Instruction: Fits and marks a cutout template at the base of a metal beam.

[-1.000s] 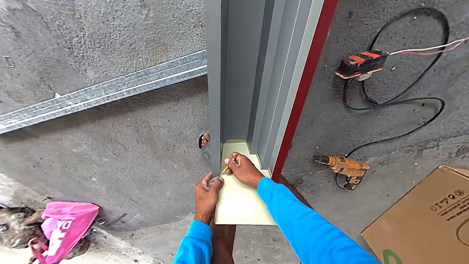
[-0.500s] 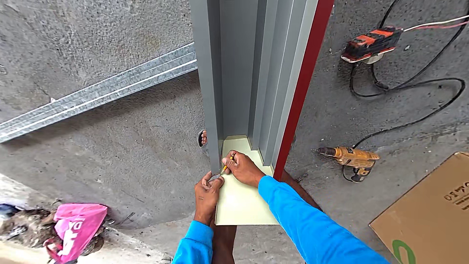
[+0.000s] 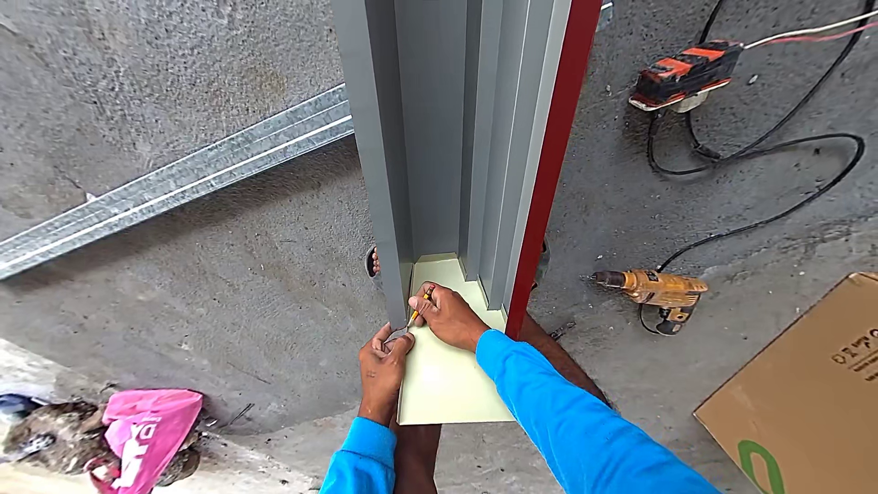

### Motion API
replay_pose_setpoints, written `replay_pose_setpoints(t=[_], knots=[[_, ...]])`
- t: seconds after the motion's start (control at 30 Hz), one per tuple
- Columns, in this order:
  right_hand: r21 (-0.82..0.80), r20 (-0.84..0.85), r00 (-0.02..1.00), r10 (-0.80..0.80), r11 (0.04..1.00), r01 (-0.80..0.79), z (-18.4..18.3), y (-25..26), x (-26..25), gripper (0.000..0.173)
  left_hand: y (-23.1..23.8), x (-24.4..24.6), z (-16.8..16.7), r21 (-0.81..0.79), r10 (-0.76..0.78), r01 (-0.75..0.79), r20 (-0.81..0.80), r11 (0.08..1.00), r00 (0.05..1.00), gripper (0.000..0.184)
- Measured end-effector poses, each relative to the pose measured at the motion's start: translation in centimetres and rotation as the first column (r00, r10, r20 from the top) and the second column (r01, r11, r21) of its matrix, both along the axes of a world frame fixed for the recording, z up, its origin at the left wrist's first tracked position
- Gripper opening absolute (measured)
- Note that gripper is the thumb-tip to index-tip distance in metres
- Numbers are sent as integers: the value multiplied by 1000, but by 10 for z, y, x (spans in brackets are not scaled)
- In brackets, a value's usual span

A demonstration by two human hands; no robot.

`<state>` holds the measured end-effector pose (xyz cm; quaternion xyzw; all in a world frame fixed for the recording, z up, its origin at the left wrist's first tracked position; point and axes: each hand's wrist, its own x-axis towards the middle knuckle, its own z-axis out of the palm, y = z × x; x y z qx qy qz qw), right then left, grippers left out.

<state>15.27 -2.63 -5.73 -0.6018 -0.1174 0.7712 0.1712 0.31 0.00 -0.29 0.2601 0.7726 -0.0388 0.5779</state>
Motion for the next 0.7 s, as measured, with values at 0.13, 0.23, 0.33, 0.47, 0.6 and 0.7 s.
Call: replay_pose_setpoints(t=[0.13, 0.23, 0.33, 0.47, 0.6, 0.7], knots=[[-5, -25, 999, -23, 1000, 22, -4, 1, -2, 28, 0, 1, 0, 2, -7, 7, -6, 1000, 1000, 21], [-28, -14, 989, -148, 989, 147, -8, 1, -5, 30, 1, 2, 0, -4, -10, 10, -12, 1000, 1000, 22], [-21, 31, 992, -122, 992, 122, 0, -3, -4, 30, 0, 0, 0, -1, -3, 3, 2, 1000, 1000, 21], [-36, 8, 999, -53, 998, 54, 4, -1, -1, 28, 0, 0, -1, 10, -30, 30, 5, 999, 1000, 20], [-29, -11, 1000, -18, 999, 17, 1, 1, -4, 28, 2, 0, 0, 1, -28, 28, 3, 1000, 1000, 20], [-17, -8, 1000, -2, 1000, 2, 0, 0, -3, 28, 2, 0, 0, -5, -46, 46, -4, 999, 999, 20]])
